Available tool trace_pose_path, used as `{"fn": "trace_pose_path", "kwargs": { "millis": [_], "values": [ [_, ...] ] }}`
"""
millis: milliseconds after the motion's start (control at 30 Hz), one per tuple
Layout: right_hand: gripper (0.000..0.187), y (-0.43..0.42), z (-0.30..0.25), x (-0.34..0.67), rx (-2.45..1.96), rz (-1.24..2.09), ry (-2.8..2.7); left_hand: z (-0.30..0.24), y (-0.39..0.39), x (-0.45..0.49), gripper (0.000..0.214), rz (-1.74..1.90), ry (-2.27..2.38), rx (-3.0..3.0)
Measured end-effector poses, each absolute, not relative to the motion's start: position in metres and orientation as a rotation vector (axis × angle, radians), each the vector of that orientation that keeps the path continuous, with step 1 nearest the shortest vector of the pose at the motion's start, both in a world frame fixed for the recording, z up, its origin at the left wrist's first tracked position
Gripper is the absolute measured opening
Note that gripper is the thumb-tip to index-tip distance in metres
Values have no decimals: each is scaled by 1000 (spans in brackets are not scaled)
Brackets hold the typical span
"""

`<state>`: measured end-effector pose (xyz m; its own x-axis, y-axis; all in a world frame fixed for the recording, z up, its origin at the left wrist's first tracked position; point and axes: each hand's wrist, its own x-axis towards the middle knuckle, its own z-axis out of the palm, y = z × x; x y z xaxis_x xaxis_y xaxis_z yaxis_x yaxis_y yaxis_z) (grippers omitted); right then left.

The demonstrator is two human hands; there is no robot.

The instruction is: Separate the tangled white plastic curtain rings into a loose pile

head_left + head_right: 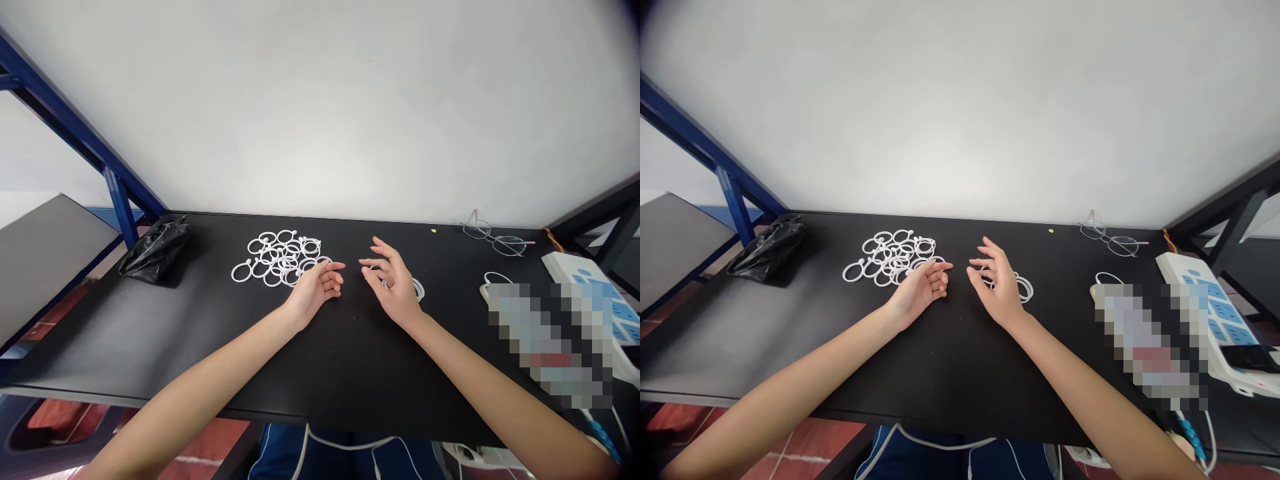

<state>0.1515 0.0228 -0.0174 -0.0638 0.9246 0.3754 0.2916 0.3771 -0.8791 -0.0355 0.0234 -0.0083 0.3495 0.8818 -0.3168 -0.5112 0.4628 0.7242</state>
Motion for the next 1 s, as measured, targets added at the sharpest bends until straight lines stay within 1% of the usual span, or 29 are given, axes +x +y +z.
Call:
{"fn": "trace_pose_path", "kwargs": {
  "millis": [67,233,300,500,800,1000],
  "values": [
    [33,21,-14,151,-1075,722,-1634,-8,23,-36,32,965,767,565],
    [22,20,-11,154,-1242,324,-1768,-7,23,-36,33,962,769,568],
    [22,21,-13,155,-1305,267,-1848,-7,23,-36,33,959,768,571],
    [30,23,-20,153,-1225,333,-2018,-8,24,-35,31,963,767,572],
    [29,25,-22,155,-1085,367,-2064,-10,24,-35,30,959,760,582],
    [29,25,-21,153,-995,289,-2040,-11,24,-36,32,950,758,595]
  ]
}}
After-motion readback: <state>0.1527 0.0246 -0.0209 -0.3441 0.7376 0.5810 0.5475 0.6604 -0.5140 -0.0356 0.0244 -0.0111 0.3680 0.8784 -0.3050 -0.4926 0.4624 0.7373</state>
